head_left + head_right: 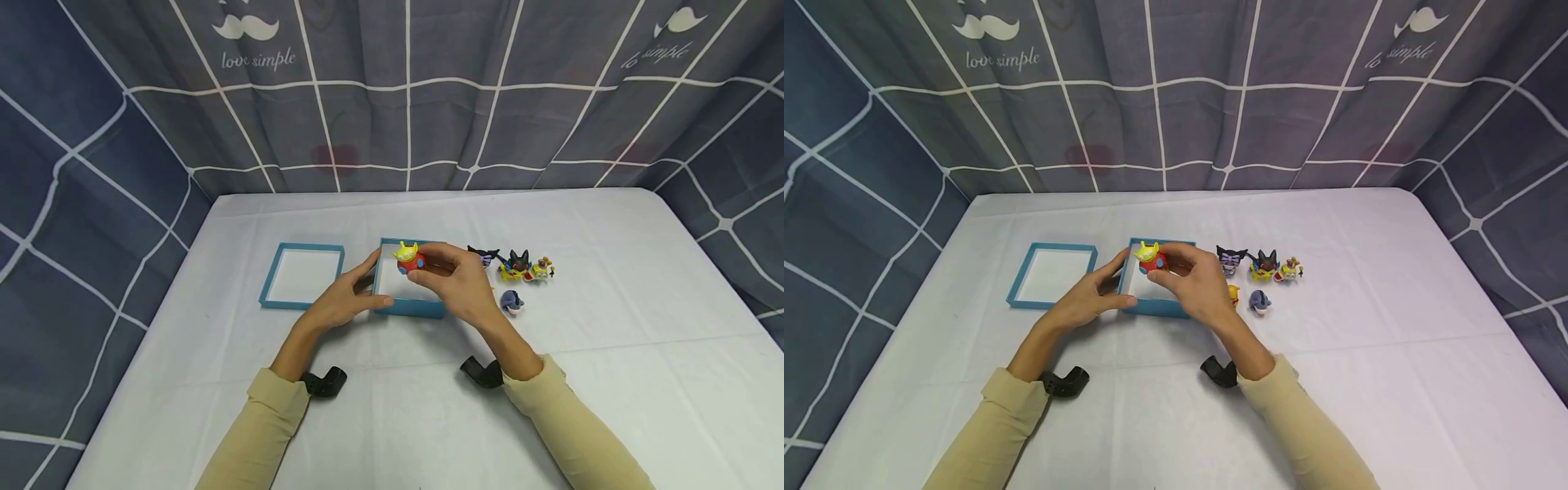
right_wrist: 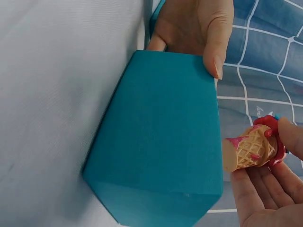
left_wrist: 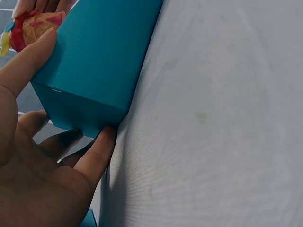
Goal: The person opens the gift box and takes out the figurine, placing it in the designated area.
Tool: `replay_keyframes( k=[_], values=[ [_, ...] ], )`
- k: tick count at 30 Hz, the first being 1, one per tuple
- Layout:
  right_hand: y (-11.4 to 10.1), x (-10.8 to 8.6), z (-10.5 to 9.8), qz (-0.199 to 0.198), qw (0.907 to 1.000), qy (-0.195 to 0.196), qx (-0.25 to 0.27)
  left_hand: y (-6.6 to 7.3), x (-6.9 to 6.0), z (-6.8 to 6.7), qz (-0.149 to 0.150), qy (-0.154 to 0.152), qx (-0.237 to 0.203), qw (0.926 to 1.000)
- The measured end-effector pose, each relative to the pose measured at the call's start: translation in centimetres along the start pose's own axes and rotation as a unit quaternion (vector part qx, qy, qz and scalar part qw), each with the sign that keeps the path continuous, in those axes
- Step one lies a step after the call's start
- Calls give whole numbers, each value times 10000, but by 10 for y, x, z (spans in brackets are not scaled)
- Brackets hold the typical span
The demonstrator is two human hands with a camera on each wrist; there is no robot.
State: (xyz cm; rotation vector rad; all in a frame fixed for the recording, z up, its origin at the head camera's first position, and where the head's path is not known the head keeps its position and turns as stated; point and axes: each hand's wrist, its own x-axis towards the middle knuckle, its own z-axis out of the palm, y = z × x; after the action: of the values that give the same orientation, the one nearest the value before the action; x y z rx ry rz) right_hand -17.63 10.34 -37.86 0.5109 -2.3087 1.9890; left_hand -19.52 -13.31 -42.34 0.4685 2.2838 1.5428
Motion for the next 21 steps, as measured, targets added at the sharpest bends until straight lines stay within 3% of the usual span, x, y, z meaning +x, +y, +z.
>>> replay_keyframes(
  k=[16,21],
  values=[
    [-3,-15,-22,-105,9997,180,140,1,0,0,28,35,87,10000],
    [-4,-21,-31,44,9993,261,278,1,-1,0,69,38,74,9999]
  ],
)
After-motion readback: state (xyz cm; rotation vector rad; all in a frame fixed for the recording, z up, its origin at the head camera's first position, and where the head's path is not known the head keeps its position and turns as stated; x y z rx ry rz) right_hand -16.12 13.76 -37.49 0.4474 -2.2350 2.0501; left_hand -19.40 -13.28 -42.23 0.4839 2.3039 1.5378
